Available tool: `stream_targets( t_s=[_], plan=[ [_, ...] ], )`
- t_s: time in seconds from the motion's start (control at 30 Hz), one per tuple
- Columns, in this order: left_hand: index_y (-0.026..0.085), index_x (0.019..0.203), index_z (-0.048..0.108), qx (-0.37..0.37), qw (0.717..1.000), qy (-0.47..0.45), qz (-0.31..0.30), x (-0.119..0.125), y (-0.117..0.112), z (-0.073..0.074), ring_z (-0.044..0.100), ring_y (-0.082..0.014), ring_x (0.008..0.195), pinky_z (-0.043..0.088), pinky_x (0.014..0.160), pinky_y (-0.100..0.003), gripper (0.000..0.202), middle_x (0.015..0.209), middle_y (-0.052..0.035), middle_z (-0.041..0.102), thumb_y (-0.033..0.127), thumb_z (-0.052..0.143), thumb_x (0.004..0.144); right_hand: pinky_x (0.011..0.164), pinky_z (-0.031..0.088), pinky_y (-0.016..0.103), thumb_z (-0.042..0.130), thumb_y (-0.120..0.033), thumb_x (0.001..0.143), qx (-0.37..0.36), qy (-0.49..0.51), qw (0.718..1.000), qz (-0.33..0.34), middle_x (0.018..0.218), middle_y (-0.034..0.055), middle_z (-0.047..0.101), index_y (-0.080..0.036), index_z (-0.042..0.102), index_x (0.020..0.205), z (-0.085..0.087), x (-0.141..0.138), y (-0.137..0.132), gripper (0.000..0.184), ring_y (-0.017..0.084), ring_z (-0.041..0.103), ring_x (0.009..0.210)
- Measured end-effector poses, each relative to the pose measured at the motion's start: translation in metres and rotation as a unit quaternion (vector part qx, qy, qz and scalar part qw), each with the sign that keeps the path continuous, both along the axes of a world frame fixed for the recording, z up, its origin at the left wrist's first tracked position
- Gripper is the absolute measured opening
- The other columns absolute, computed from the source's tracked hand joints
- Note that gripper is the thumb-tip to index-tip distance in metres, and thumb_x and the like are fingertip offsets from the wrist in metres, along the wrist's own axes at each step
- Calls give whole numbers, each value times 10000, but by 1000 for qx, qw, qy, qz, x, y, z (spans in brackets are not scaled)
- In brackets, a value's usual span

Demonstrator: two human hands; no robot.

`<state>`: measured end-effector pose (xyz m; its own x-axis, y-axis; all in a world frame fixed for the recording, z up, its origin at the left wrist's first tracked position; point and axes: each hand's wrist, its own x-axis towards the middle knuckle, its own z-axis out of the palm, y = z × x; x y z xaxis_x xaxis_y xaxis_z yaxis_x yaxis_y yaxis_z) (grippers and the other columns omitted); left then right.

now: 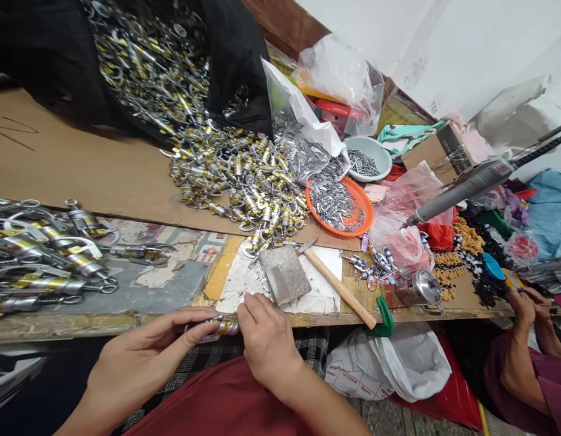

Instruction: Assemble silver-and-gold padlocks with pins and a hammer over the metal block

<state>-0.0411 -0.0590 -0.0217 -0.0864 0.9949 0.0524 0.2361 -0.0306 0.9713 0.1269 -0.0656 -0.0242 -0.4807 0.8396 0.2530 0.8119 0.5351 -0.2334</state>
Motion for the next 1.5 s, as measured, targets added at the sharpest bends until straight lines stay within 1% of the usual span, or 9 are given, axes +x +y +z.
stream_targets(
  t_s=[0.2,0.43,0.63,0.73,0.9,1.07,1.2,1.4,1.5],
  plan=[
    [237,683,730,-3,1000,9,7,-1,0,1,706,-207,624,587,638,-253,232,687,-25,756,458,672,645,853,510,310,477,-64,859,-10,-50,999,-11,1056,113,631,-125,587,1039,10,-9,3,220,205,567,995],
    [252,683,728,5,1000,18,11,-3,-2,2,705,-208,636,588,657,-265,171,690,-9,753,410,671,649,761,507,292,505,-95,863,23,-83,996,-4,1106,123,592,-92,562,1044,10,-16,6,190,208,546,944],
    [256,702,727,16,999,29,1,-2,-3,0,703,-202,632,585,633,-253,172,706,-2,754,408,651,676,657,481,294,518,-149,876,13,-119,993,-6,905,62,596,-139,545,1055,14,-19,13,181,197,531,812],
    [257,704,729,24,999,40,2,-1,-2,1,702,-201,627,583,629,-250,172,701,1,755,409,654,673,626,467,298,539,-148,863,14,-131,991,-9,885,58,584,-141,549,1019,15,-21,15,156,195,518,779],
    [257,698,730,26,999,37,5,-1,-2,2,699,-204,620,583,622,-263,172,699,-7,755,408,652,673,657,468,293,527,-150,872,10,-130,991,-16,903,59,578,-156,562,916,11,-21,14,57,189,517,802],
    [247,677,726,13,1000,21,-5,3,-3,4,697,-200,590,580,582,-251,190,678,-14,754,422,655,664,722,479,279,526,-137,869,-1,-102,995,-11,949,66,592,-148,571,920,8,-17,12,69,189,525,878],
    [234,685,725,11,1000,17,-16,8,-5,-1,696,-197,588,569,565,-243,218,677,-21,755,439,653,662,747,479,275,494,-129,881,1,-86,996,-5,1008,89,597,-144,572,963,5,-14,12,114,187,525,913],
    [218,695,725,-14,1000,6,-15,9,-5,-6,695,-200,597,566,567,-245,252,685,-36,757,456,653,655,736,467,283,520,-152,866,-12,-64,998,12,877,56,598,-161,583,885,2,-12,10,66,190,526,846],
    [224,683,728,-17,1000,3,-18,8,-4,-4,696,-200,587,568,563,-242,247,673,-32,756,459,660,648,735,464,283,536,-157,852,-16,-49,999,4,905,64,594,-174,586,911,1,-13,12,79,190,527,849]
  ],
)
